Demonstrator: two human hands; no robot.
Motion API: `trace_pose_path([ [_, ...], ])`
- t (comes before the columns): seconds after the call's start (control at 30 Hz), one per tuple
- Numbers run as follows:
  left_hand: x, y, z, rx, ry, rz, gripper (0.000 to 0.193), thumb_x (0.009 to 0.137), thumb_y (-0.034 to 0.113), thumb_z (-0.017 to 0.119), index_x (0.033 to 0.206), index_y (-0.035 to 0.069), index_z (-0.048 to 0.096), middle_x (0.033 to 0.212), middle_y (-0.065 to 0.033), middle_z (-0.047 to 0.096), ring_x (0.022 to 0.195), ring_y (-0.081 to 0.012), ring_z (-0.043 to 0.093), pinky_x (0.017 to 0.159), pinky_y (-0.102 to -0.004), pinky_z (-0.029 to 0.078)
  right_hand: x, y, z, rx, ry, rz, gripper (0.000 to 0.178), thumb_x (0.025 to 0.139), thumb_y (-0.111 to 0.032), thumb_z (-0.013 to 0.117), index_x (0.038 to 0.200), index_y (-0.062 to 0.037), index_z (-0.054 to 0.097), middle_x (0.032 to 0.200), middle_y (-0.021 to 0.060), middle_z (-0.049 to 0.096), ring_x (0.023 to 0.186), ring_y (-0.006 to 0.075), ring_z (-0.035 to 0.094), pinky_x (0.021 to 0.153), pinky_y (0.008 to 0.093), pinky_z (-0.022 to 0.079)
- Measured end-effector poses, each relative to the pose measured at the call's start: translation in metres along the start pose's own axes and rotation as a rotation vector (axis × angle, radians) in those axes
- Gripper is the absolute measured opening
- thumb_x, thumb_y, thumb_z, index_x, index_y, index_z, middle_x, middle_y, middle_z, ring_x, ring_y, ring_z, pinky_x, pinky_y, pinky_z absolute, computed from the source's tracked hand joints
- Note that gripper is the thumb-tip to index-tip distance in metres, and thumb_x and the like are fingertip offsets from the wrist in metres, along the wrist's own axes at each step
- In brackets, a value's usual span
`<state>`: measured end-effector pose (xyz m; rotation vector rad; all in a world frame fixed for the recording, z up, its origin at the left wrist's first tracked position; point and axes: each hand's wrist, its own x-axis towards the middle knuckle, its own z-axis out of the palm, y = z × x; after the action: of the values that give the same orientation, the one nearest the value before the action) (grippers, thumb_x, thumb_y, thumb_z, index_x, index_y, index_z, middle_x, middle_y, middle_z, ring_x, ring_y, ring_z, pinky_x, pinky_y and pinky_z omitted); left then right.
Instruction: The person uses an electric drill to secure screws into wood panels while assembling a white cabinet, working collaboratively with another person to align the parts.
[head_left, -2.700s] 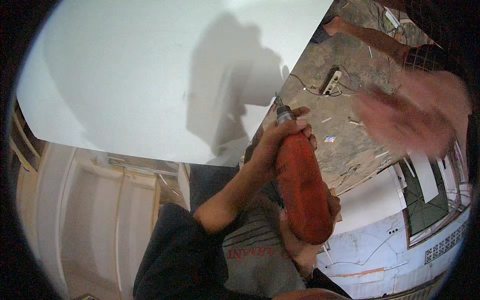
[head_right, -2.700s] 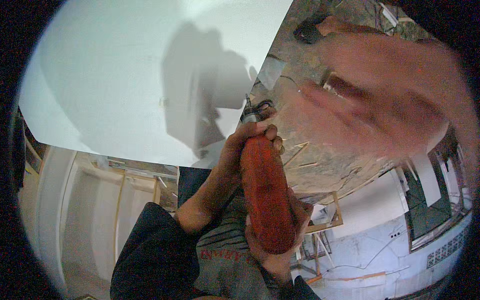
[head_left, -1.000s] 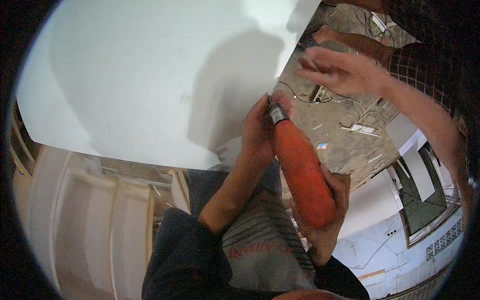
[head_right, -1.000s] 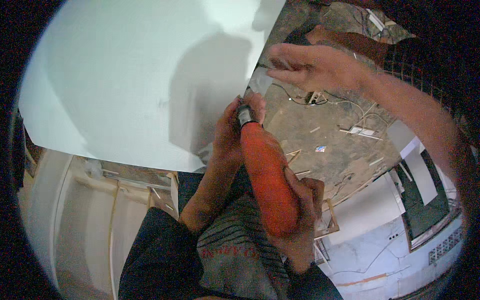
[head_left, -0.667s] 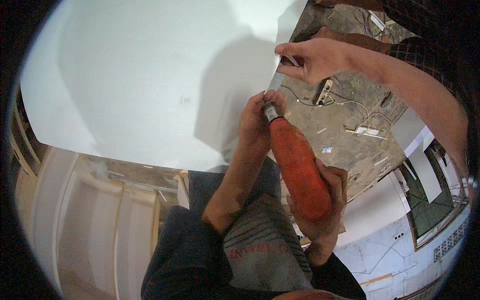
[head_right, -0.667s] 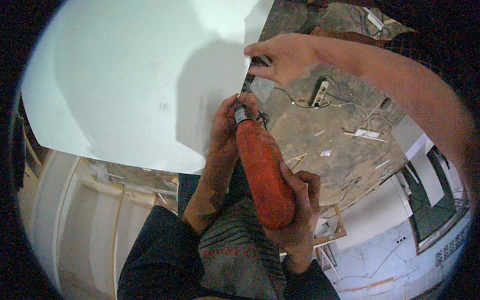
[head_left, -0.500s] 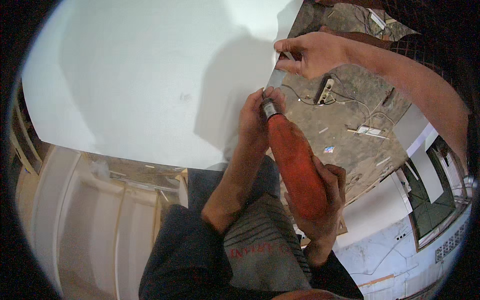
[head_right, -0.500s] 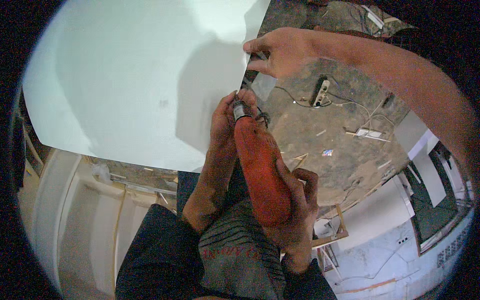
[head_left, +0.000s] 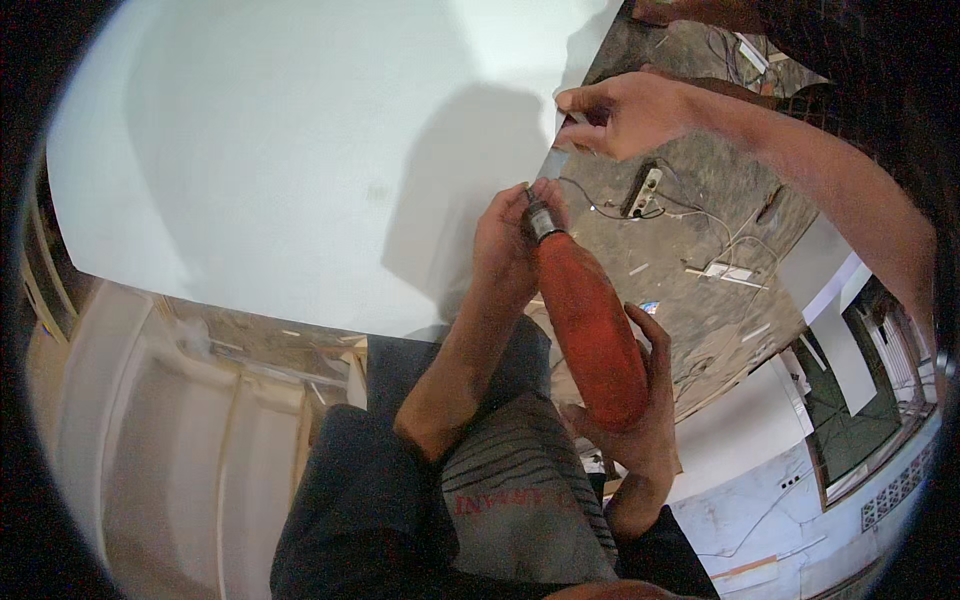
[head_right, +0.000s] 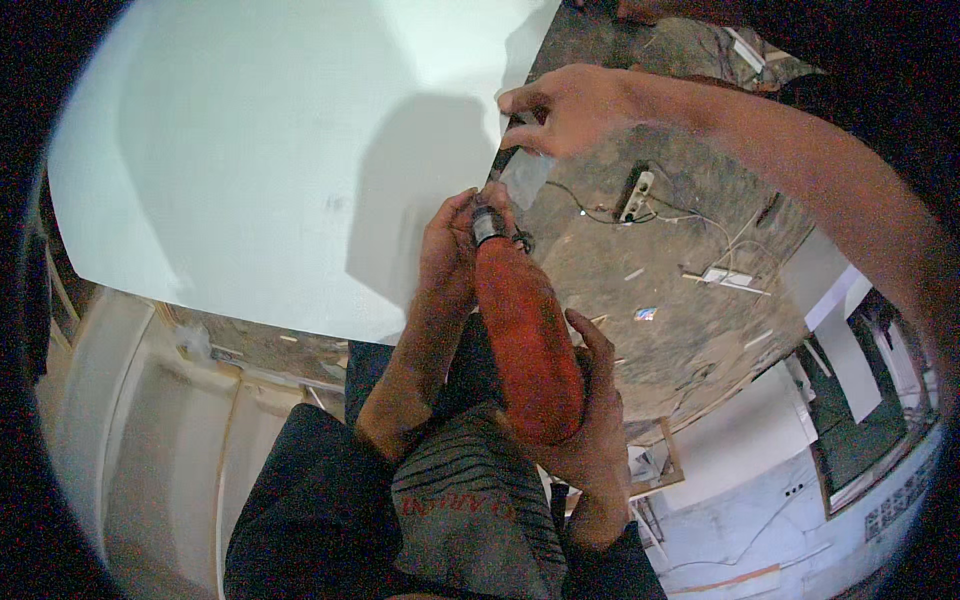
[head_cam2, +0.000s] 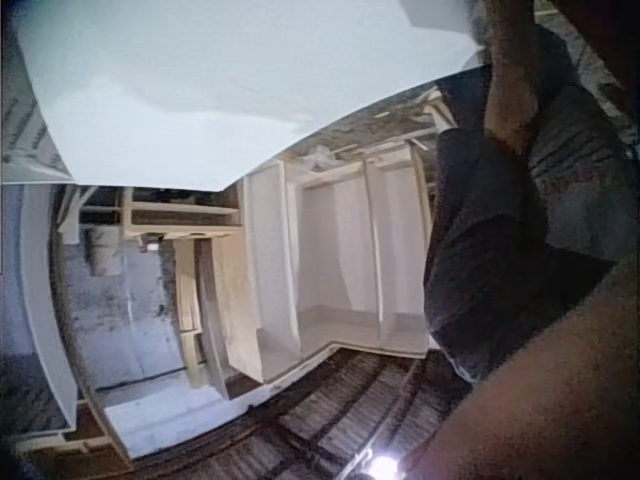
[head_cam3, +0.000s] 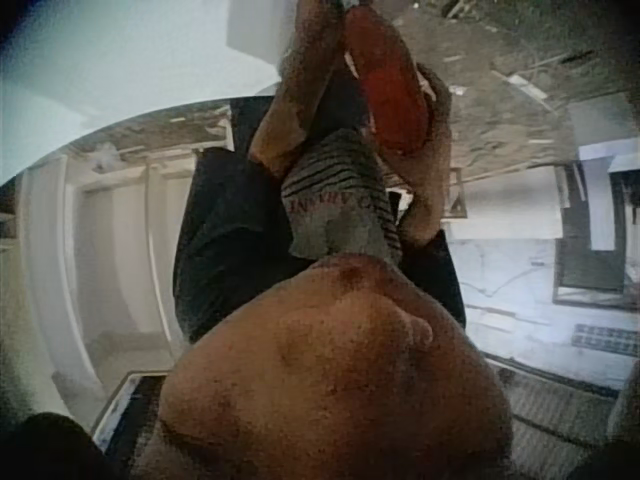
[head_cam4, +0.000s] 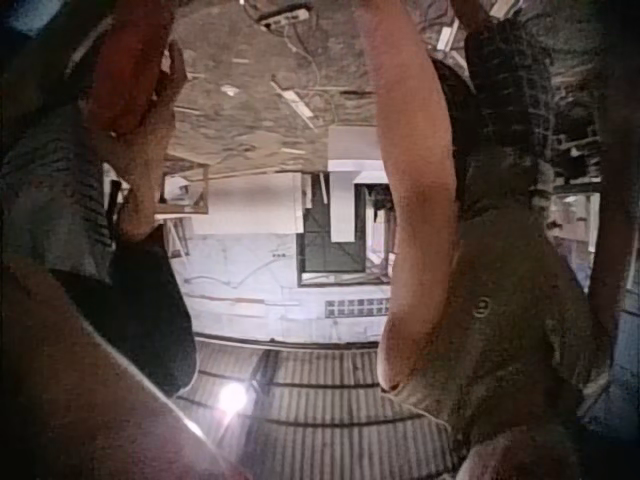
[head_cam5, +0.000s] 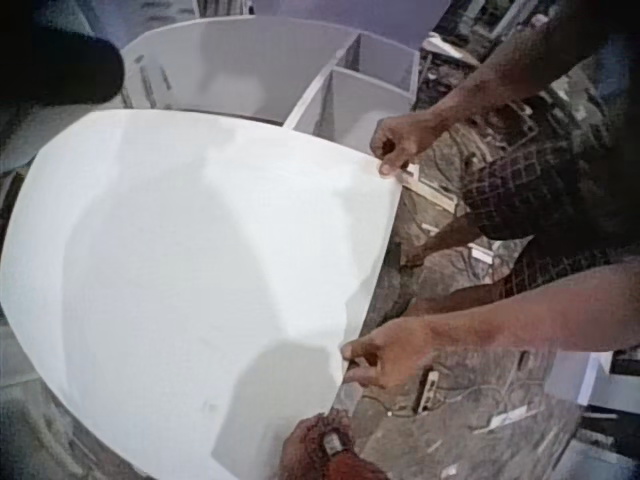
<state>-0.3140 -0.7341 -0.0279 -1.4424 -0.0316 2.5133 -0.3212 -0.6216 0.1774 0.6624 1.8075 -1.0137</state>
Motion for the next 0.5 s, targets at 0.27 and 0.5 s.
trace_pose_path([
  [0.27, -0.008, 0.004, 0.011, -0.054, 0.019, -0.003, 0.027, 0.091, 0.019, 0.041, 0.096, -0.004, 0.052, 0.082, -0.0114, 0.058, 0.072, -0.0213, 0.055, 0.067, -0.0321, 0.047, 0.001, 0.006, 0.010, -0.141, 0.249, -0.203, 0.088, 0.053, -0.023, 0.085, 0.123, -0.0079, 0.034, 0.109, 0.0145, 0.050, 0.088, 0.0265, 0.055, 0.076, 0.0348, 0.048],
  [0.5, -0.004, 0.002, 0.002, -0.095, -0.051, -0.024, 0.032, 0.091, 0.025, 0.040, 0.101, -0.003, 0.053, 0.087, -0.0110, 0.061, 0.074, -0.0217, 0.058, 0.070, -0.0316, 0.048, 0.004, 0.018, 0.019, -0.361, 0.326, -0.420, 0.078, 0.051, -0.026, 0.087, 0.111, -0.0052, 0.041, 0.103, 0.0099, 0.045, 0.083, 0.0220, 0.051, 0.074, 0.0341, 0.045],
])
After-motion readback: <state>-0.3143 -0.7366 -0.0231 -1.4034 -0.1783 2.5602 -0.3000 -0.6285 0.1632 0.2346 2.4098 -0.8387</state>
